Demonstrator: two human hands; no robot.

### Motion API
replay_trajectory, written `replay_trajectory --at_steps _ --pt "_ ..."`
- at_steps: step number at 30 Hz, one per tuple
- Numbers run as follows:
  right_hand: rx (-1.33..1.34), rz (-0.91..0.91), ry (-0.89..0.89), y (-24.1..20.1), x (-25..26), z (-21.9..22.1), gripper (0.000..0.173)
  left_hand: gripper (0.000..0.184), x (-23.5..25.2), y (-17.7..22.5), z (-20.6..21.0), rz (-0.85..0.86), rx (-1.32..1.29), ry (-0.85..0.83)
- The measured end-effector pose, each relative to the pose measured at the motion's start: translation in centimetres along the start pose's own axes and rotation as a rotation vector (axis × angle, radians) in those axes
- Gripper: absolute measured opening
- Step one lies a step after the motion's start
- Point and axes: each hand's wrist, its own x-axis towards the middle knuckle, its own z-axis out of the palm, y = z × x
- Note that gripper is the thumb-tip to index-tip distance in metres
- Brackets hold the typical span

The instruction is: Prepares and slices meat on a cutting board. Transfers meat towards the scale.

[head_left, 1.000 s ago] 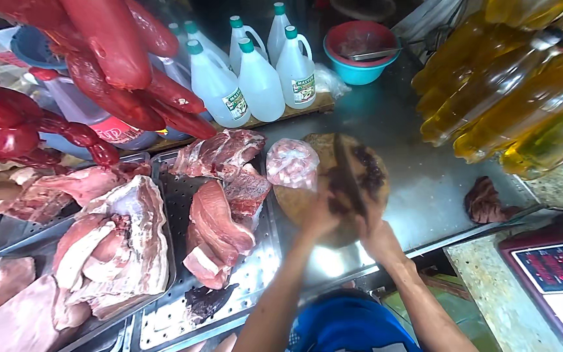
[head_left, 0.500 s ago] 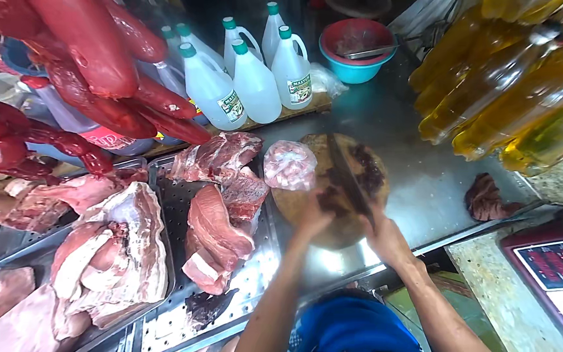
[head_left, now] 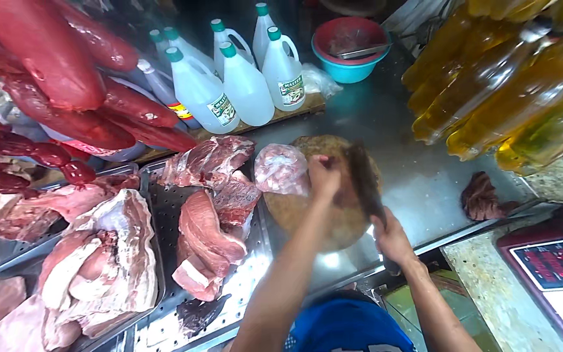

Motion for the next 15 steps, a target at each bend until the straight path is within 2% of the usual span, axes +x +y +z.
replay_trajectory --at_steps 3,8,15 --pt "0.037 -0.003 0.008 0.4 0.0 0.2 0.036 0.058 2.3 -0.2 0.6 -0.001 0.209 -0.002" --pt "0.038 0.01 0.017 0.3 -0.1 0.4 0.036 0.039 0.1 -2.3 -1.0 0.118 0.552 -0.189" --pt "-0.127 -0.041 0.106 0.2 -0.7 1.6 0.039 0.043 -3.1 -4.4 -1.0 0.062 0.491 -0.27"
